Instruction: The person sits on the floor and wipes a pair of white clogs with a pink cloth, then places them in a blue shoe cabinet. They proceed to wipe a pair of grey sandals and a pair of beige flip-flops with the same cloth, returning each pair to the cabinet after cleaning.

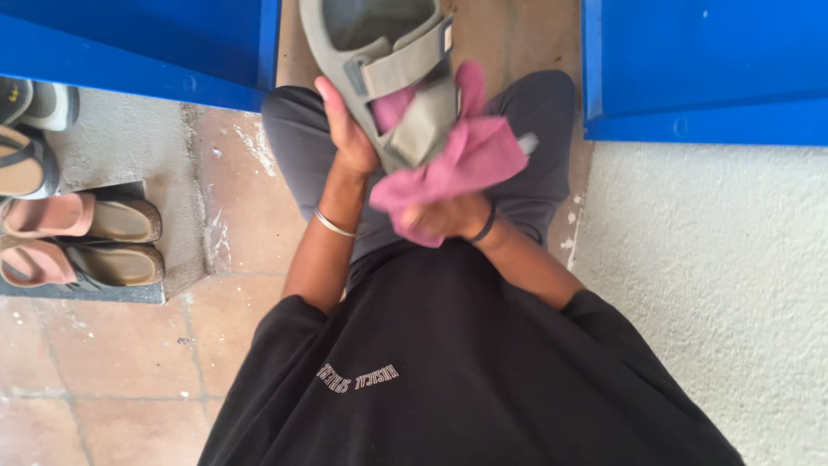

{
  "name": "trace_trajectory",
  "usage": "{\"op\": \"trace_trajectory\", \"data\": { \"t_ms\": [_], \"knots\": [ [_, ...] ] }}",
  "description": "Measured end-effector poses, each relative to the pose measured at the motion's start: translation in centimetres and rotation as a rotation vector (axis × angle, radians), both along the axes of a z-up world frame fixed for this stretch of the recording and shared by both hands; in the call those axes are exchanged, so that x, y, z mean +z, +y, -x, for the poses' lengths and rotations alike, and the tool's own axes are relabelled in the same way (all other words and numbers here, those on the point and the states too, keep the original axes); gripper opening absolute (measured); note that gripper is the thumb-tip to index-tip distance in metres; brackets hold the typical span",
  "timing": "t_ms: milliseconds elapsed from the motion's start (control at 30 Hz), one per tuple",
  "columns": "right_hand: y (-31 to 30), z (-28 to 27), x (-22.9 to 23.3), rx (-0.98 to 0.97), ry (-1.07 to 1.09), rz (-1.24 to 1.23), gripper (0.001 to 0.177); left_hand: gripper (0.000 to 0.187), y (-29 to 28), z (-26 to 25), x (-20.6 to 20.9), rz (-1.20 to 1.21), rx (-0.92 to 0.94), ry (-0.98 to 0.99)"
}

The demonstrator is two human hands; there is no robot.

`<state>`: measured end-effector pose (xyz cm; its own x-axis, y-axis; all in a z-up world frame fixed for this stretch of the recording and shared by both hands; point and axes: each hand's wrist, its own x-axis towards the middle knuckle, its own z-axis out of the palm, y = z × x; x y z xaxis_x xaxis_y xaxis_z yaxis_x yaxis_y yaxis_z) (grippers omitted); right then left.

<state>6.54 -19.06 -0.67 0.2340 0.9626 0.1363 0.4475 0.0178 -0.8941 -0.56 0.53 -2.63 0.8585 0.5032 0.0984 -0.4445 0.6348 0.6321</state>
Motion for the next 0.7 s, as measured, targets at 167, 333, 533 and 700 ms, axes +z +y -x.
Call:
{"op": "trace_trajectory", "data": {
  "t_ms": [167,333,533,700],
  "knots": [
    [-1.7,-0.3,4.0,0.045,-0.271,-0.136,0.1,0.089,0.4,1.8,1.8,0.074,0.1,0.032],
    [-0.3,-1.1,1.8,0.029,-0.361,-0.075,0.076,0.089,0.5,0.1,0.6,-0.145,0.289,0.207],
    [1.1,-0.4,-2.3,-0.184,-0.573,-0.258,0.028,0.083,0.2,-0.5,-2.1,-0.237,0.256,0.174],
    [-5.6,-1.5,-5.8,-0.336,0.284,0.037,0.035,0.087,4.6,-0.1,-3.2,0.002,0.32,0.111]
  ]
}}
